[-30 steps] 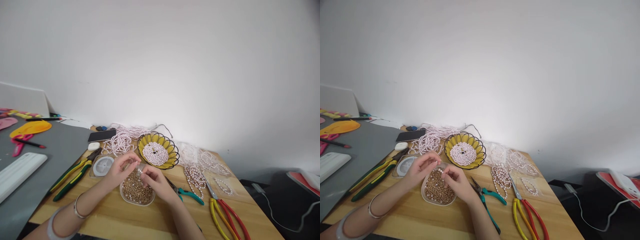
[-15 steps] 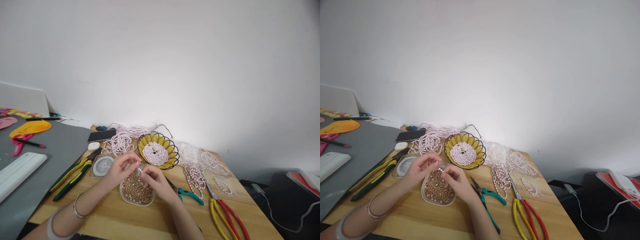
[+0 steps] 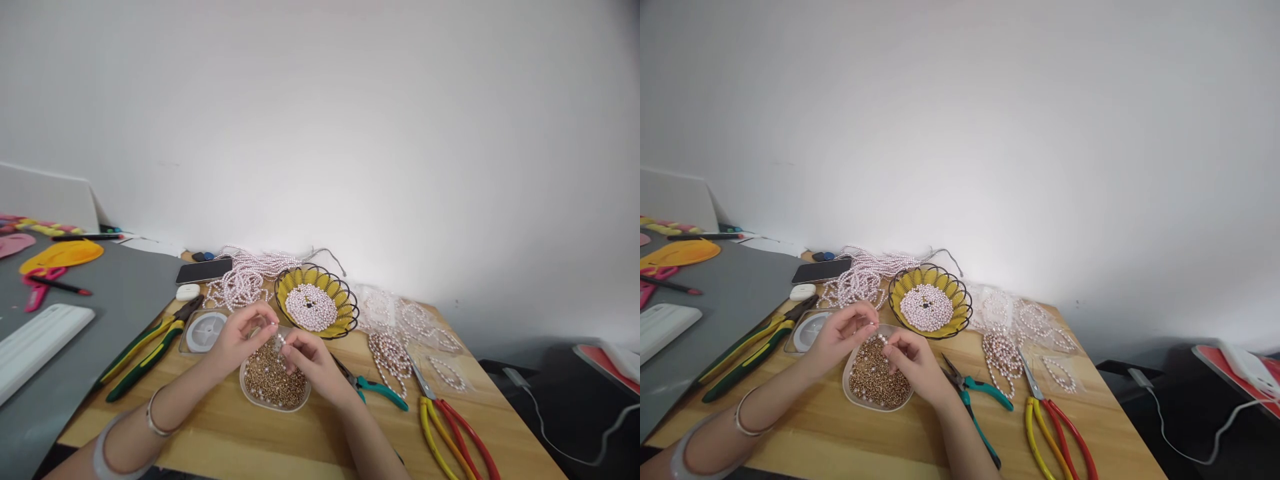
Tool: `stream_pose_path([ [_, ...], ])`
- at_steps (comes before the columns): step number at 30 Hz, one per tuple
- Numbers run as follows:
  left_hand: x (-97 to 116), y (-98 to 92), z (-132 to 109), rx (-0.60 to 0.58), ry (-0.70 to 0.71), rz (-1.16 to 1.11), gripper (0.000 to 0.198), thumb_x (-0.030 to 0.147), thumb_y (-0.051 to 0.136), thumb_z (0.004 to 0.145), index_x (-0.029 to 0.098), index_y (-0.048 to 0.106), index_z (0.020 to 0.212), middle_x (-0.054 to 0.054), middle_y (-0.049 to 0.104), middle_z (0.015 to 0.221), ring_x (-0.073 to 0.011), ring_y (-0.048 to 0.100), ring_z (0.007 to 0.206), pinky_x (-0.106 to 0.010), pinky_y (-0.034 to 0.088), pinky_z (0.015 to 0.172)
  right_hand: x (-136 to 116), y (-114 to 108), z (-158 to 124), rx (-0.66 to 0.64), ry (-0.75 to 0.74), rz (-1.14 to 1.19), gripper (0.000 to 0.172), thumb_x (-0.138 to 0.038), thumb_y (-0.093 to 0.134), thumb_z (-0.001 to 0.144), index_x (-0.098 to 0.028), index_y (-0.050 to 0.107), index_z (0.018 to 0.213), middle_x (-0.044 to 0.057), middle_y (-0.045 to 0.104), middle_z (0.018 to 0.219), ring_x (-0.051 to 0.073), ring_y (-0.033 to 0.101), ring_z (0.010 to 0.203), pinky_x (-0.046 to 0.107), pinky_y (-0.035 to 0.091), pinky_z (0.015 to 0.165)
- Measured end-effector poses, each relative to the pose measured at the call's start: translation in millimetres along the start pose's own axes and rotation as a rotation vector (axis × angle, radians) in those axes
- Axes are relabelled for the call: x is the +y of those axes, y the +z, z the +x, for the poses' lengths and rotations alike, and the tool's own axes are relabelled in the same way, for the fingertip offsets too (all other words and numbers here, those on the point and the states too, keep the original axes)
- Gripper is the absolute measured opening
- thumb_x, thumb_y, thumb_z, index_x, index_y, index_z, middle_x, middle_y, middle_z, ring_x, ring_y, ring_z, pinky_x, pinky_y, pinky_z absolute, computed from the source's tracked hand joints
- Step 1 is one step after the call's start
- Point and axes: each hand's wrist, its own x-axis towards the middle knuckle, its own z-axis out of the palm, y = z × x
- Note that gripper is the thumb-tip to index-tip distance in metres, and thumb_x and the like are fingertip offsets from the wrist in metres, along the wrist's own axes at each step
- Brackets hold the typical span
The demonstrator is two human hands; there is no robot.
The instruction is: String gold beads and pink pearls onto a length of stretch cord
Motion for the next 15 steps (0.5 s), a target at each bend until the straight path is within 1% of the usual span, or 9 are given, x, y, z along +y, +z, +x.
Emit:
stream_pose_path([
  [4, -0.6, -0.3, -1.1, 0.014, 0.021, -0.031, 0.02, 0.037, 0.067, 0.095, 0.018, 0.066, 0.089, -0.003, 0.065, 0.086, -0.0165, 0.063, 0.08, -0.025, 0.052, 0.072, -0.7, -0.1, 0.0, -0.002, -0.001, -0.001, 0.042, -0.058, 0.072, 0.087, -0.02, 0.06, 0.076, -0.004, 0.056, 0.06, 0.012, 0.049, 0.054, 0.026, 0.04, 0.059],
  [8, -1.5, 1.2, -2.2, -0.081, 0.017, -0.06, 0.017, 0.034, 0.066, 0.096, 0.017, 0.068, 0.091, -0.004, 0.065, 0.084, -0.0164, 0.063, 0.079, -0.025, 0.052, 0.071, -0.6, 0.2, 0.1, -0.008, -0.002, 0.006, 0.042, -0.057, 0.073, 0.087, -0.019, 0.06, 0.076, -0.004, 0.055, 0.061, 0.012, 0.049, 0.055, 0.027, 0.04, 0.06],
  [9, -2.0, 1.5, -2.1, -0.083, 0.017, -0.068, 0.018, 0.034, 0.067, 0.095, 0.017, 0.068, 0.091, -0.004, 0.065, 0.084, -0.0165, 0.063, 0.079, -0.025, 0.052, 0.071, -0.5, 0.3, 0.1, -0.008, -0.001, 0.007, 0.042, -0.058, 0.073, 0.086, -0.019, 0.06, 0.076, -0.004, 0.055, 0.061, 0.012, 0.049, 0.055, 0.027, 0.04, 0.06],
  [14, -5.6, 0.3, 0.1, 0.047, 0.028, -0.102, 0.018, 0.035, 0.072, 0.092, 0.018, 0.068, 0.088, -0.004, 0.067, 0.085, -0.0164, 0.063, 0.079, -0.025, 0.053, 0.072, -1.3, 0.4, -0.1, -0.002, 0.004, -0.003, 0.042, -0.059, 0.073, 0.086, -0.02, 0.06, 0.076, -0.004, 0.056, 0.06, 0.013, 0.05, 0.055, 0.026, 0.04, 0.059],
  [15, -6.0, -0.1, 0.4, 0.058, 0.027, -0.106, 0.018, 0.036, 0.073, 0.091, 0.018, 0.069, 0.088, -0.003, 0.067, 0.085, -0.0162, 0.063, 0.078, -0.025, 0.053, 0.071, -1.5, 0.3, -0.1, -0.001, 0.003, -0.001, 0.042, -0.059, 0.073, 0.086, -0.02, 0.06, 0.076, -0.004, 0.056, 0.06, 0.013, 0.05, 0.054, 0.026, 0.041, 0.059],
])
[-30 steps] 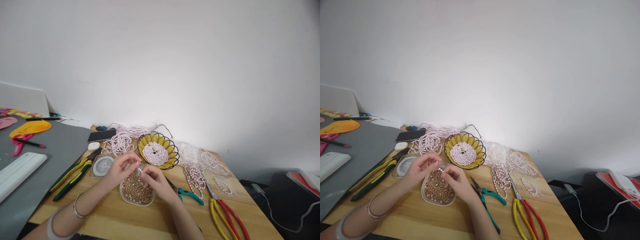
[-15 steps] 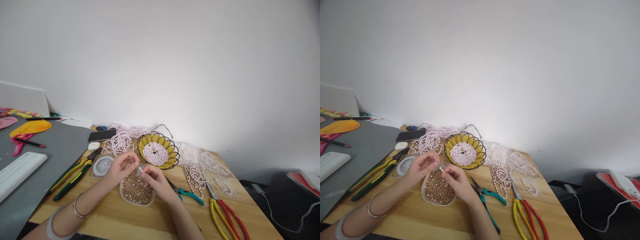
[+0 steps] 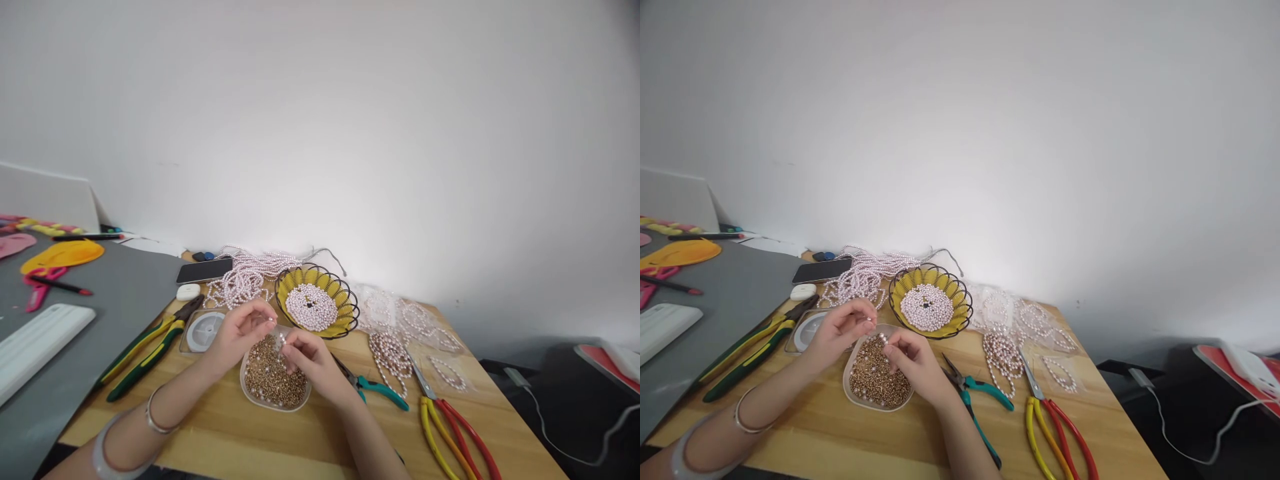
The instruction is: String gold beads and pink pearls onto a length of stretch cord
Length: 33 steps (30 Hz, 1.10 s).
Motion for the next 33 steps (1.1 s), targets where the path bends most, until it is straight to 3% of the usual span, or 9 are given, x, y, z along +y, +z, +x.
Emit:
stream_pose_path([
  [7, 5.2, 0.5, 0.2, -0.044, -0.064, 0.054, 0.026, 0.043, 0.072, 0.09, 0.018, 0.068, 0.088, -0.004, 0.067, 0.082, -0.017, 0.064, 0.076, -0.026, 0.053, 0.068, 0.2, -1.0, -0.2, 0.006, -0.017, 0.011, 0.041, -0.059, 0.073, 0.086, -0.02, 0.062, 0.078, -0.005, 0.056, 0.06, 0.013, 0.051, 0.054, 0.027, 0.042, 0.058],
  [11, 7.5, -0.9, 0.8, -0.04, -0.057, 0.14, 0.027, 0.042, 0.061, 0.096, 0.017, 0.064, 0.084, -0.001, 0.063, 0.076, -0.0158, 0.06, 0.069, -0.025, 0.048, 0.063, 3.3, -2.4, 0.1, 0.058, -0.067, 0.029, 0.04, -0.058, 0.072, 0.087, -0.021, 0.061, 0.077, -0.004, 0.056, 0.059, 0.013, 0.052, 0.054, 0.027, 0.044, 0.059],
  [15, 1.4, 1.5, -1.3, -0.209, -0.04, 0.418, 0.021, 0.026, 0.053, 0.097, 0.019, 0.06, 0.078, 0.001, 0.06, 0.071, -0.0156, 0.056, 0.067, -0.025, 0.042, 0.064, 6.5, -4.3, 0.7, 0.142, -0.129, 0.085, 0.036, -0.054, 0.072, 0.089, -0.022, 0.06, 0.078, -0.005, 0.054, 0.057, 0.014, 0.052, 0.052, 0.028, 0.044, 0.057],
  [20, -12.9, 5.2, -6.1, -0.373, 0.038, 0.711, 0.012, 0.012, 0.056, 0.09, 0.019, 0.066, 0.091, -0.004, 0.066, 0.09, -0.0221, 0.061, 0.087, -0.031, 0.046, 0.077, 5.0, -5.1, 1.8, 0.206, -0.169, 0.081, 0.036, -0.054, 0.07, 0.09, -0.023, 0.058, 0.076, -0.005, 0.053, 0.057, 0.015, 0.053, 0.051, 0.03, 0.046, 0.057],
  [33, -15.8, 0.4, -10.5, -0.671, 0.065, 0.729, 0.023, 0.016, 0.079, 0.082, 0.025, 0.075, 0.103, -0.005, 0.073, 0.11, -0.029, 0.064, 0.112, -0.04, 0.047, 0.098, 2.8, -3.6, 1.6, 0.208, -0.175, 0.088, 0.034, -0.052, 0.071, 0.09, -0.023, 0.059, 0.077, -0.006, 0.055, 0.056, 0.013, 0.052, 0.051, 0.029, 0.045, 0.057],
])
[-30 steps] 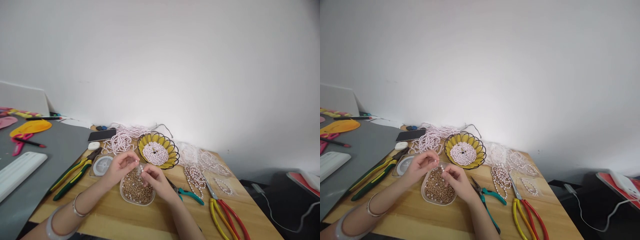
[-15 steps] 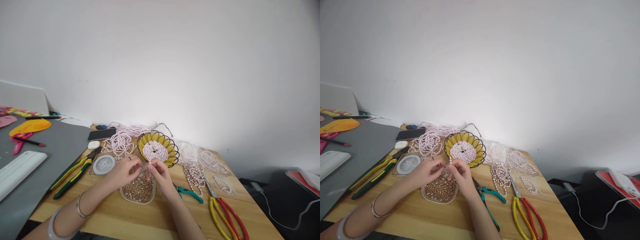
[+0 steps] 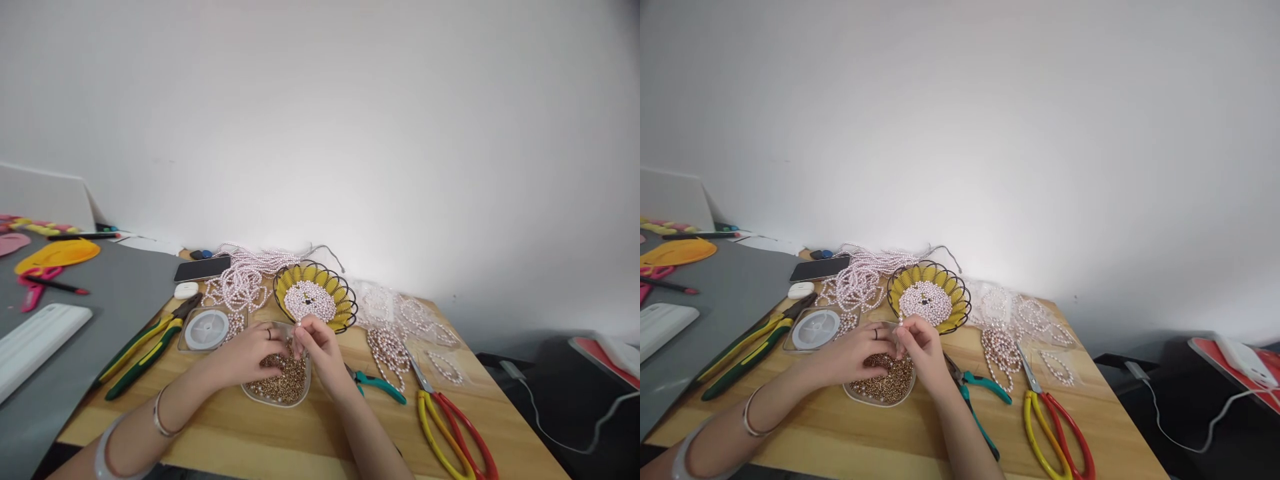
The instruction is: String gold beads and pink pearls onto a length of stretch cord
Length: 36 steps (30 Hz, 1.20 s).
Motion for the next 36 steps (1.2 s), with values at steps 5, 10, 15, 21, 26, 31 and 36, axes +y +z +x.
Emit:
stream_pose_path([
  [5, 0.3, 1.2, 1.0, -0.018, 0.012, 0.055, 0.021, 0.014, 0.075, 0.085, 0.025, 0.075, 0.103, -0.006, 0.073, 0.109, -0.0275, 0.065, 0.11, -0.038, 0.05, 0.096, 0.3, 1.4, 1.2, -0.004, 0.002, 0.002, 0.035, -0.052, 0.072, 0.089, -0.022, 0.059, 0.077, -0.006, 0.054, 0.055, 0.013, 0.05, 0.05, 0.028, 0.044, 0.055],
  [10, -0.7, 7.7, 3.5, -0.082, 0.038, 0.111, 0.013, 0.013, 0.075, 0.087, 0.022, 0.074, 0.097, -0.006, 0.074, 0.106, -0.0284, 0.065, 0.109, -0.042, 0.047, 0.1, 1.9, 1.4, 1.2, -0.008, -0.008, 0.018, 0.034, -0.051, 0.072, 0.089, -0.022, 0.059, 0.078, -0.006, 0.054, 0.054, 0.012, 0.05, 0.049, 0.027, 0.043, 0.054],
  [15, 3.1, 8.8, 3.9, -0.021, 0.066, 0.067, 0.011, 0.009, 0.07, 0.088, 0.02, 0.07, 0.091, -0.007, 0.072, 0.104, -0.0279, 0.064, 0.109, -0.04, 0.048, 0.098, 3.3, 1.2, 1.4, -0.026, -0.02, 0.031, 0.033, -0.049, 0.072, 0.091, -0.021, 0.06, 0.078, -0.005, 0.055, 0.055, 0.012, 0.05, 0.05, 0.025, 0.042, 0.054],
  [21, 11.9, -5.7, 5.7, 0.231, -0.076, -0.215, 0.01, 0.011, 0.059, 0.09, 0.019, 0.064, 0.091, -0.003, 0.069, 0.089, -0.0194, 0.065, 0.085, -0.029, 0.05, 0.077, 6.0, -3.4, 0.1, -0.043, 0.001, 0.116, 0.03, -0.044, 0.073, 0.092, -0.02, 0.06, 0.078, -0.007, 0.054, 0.056, 0.01, 0.05, 0.05, 0.023, 0.041, 0.055],
  [26, 12.4, -17.4, 6.7, 0.429, -0.095, -0.568, 0.008, 0.021, 0.06, 0.093, 0.017, 0.066, 0.091, -0.003, 0.068, 0.084, -0.0166, 0.065, 0.078, -0.026, 0.052, 0.071, 3.8, -3.6, -4.6, -0.215, 0.079, 0.215, 0.03, -0.043, 0.075, 0.091, -0.019, 0.063, 0.08, -0.007, 0.052, 0.056, 0.009, 0.047, 0.05, 0.022, 0.039, 0.055],
  [31, 10.6, -19.3, 4.6, 0.536, -0.126, -0.756, 0.007, 0.024, 0.067, 0.091, 0.018, 0.071, 0.091, -0.003, 0.072, 0.083, -0.016, 0.068, 0.078, -0.024, 0.055, 0.07, 1.5, -0.5, -9.2, -0.331, 0.177, 0.229, 0.033, -0.045, 0.079, 0.087, -0.018, 0.062, 0.079, -0.007, 0.054, 0.058, 0.008, 0.046, 0.049, 0.022, 0.04, 0.055],
  [36, 8.4, -17.1, 1.7, 0.558, -0.141, -0.815, 0.009, 0.026, 0.068, 0.092, 0.019, 0.074, 0.093, -0.003, 0.074, 0.084, -0.0151, 0.069, 0.078, -0.023, 0.055, 0.07, 2.3, -0.4, -10.0, -0.355, 0.191, 0.234, 0.034, -0.045, 0.079, 0.087, -0.018, 0.06, 0.078, -0.007, 0.054, 0.058, 0.008, 0.046, 0.049, 0.022, 0.04, 0.054],
])
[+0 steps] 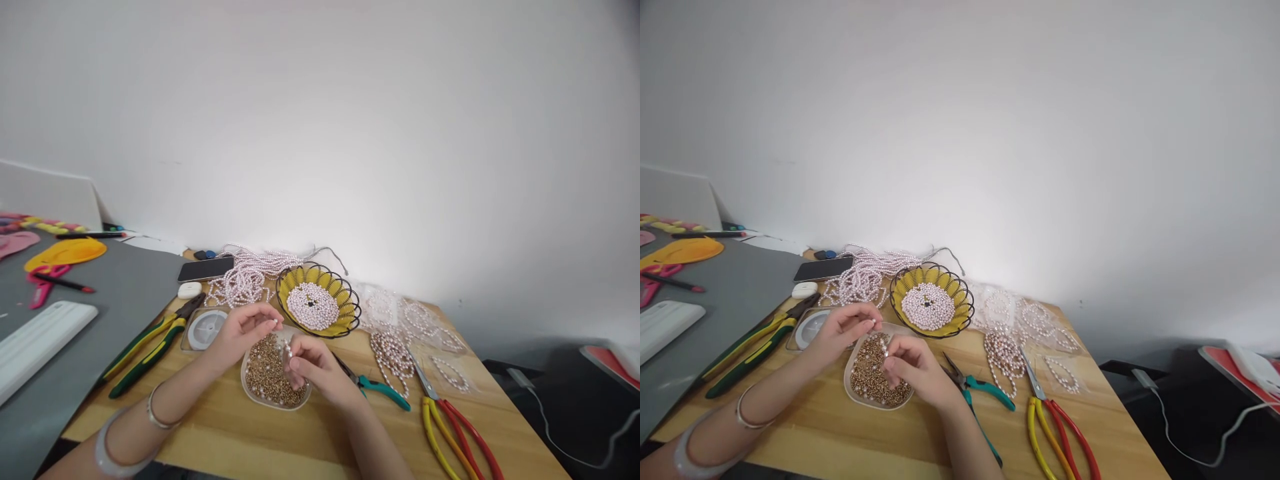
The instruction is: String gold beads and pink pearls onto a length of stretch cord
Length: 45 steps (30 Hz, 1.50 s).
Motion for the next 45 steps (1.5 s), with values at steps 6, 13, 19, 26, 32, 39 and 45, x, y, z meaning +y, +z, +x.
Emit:
stream_pose_path([
  [6, 0.6, 0.7, 1.5, 0.041, 0.018, -0.002, 0.008, 0.026, 0.074, 0.088, 0.019, 0.073, 0.09, -0.002, 0.07, 0.083, -0.0138, 0.064, 0.076, -0.021, 0.054, 0.069, -3.9, 1.8, -0.2, 0.0, 0.03, -0.006, 0.036, -0.047, 0.08, 0.085, -0.018, 0.059, 0.077, -0.008, 0.053, 0.056, 0.008, 0.046, 0.049, 0.023, 0.039, 0.055],
  [13, 1.7, 0.8, 3.1, 0.016, 0.044, -0.03, 0.012, 0.029, 0.075, 0.088, 0.018, 0.069, 0.087, -0.001, 0.066, 0.083, -0.0139, 0.061, 0.077, -0.021, 0.051, 0.068, -2.3, -0.6, -3.3, -0.062, 0.032, 0.035, 0.034, -0.043, 0.08, 0.086, -0.019, 0.058, 0.078, -0.008, 0.053, 0.056, 0.007, 0.046, 0.048, 0.022, 0.035, 0.052],
  [19, -1.4, 0.8, 2.3, -0.01, 0.024, -0.047, 0.015, 0.031, 0.076, 0.088, 0.018, 0.07, 0.087, -0.001, 0.065, 0.082, -0.0134, 0.06, 0.075, -0.021, 0.05, 0.068, -1.6, -1.9, -2.8, -0.092, 0.034, 0.065, 0.034, -0.041, 0.079, 0.087, -0.019, 0.056, 0.076, -0.008, 0.052, 0.054, 0.008, 0.045, 0.047, 0.022, 0.034, 0.053],
  [26, -2.3, 0.3, 2.1, -0.006, 0.051, -0.06, 0.013, 0.029, 0.076, 0.088, 0.018, 0.07, 0.088, -0.001, 0.065, 0.083, -0.0135, 0.06, 0.076, -0.021, 0.051, 0.069, -0.6, -1.4, -2.4, -0.069, 0.037, 0.063, 0.035, -0.043, 0.079, 0.086, -0.019, 0.057, 0.076, -0.01, 0.049, 0.052, 0.009, 0.045, 0.048, 0.023, 0.035, 0.054],
  [32, -2.0, 0.4, 2.8, -0.003, 0.067, -0.063, 0.013, 0.028, 0.077, 0.087, 0.017, 0.07, 0.086, -0.002, 0.065, 0.082, -0.0143, 0.06, 0.076, -0.022, 0.051, 0.068, -2.7, -0.1, -2.1, -0.06, 0.055, 0.061, 0.035, -0.044, 0.08, 0.084, -0.019, 0.058, 0.075, -0.009, 0.049, 0.052, 0.009, 0.044, 0.046, 0.023, 0.035, 0.054],
  [39, -5.3, -0.5, 3.9, -0.051, 0.123, -0.127, 0.013, 0.026, 0.08, 0.085, 0.017, 0.071, 0.085, -0.002, 0.066, 0.08, -0.0141, 0.061, 0.075, -0.022, 0.05, 0.069, -1.3, -1.3, -2.5, -0.094, 0.087, 0.132, 0.035, -0.043, 0.081, 0.083, -0.019, 0.058, 0.071, -0.011, 0.045, 0.048, 0.009, 0.043, 0.044, 0.023, 0.032, 0.05],
  [45, -2.3, -2.2, 5.4, -0.079, 0.15, -0.125, 0.015, 0.027, 0.08, 0.086, 0.016, 0.071, 0.083, -0.004, 0.067, 0.078, -0.0148, 0.062, 0.073, -0.024, 0.05, 0.069, -1.0, -2.5, -3.2, -0.125, 0.088, 0.18, 0.033, -0.039, 0.081, 0.084, -0.018, 0.058, 0.071, -0.01, 0.045, 0.048, 0.008, 0.042, 0.044, 0.023, 0.032, 0.05],
])
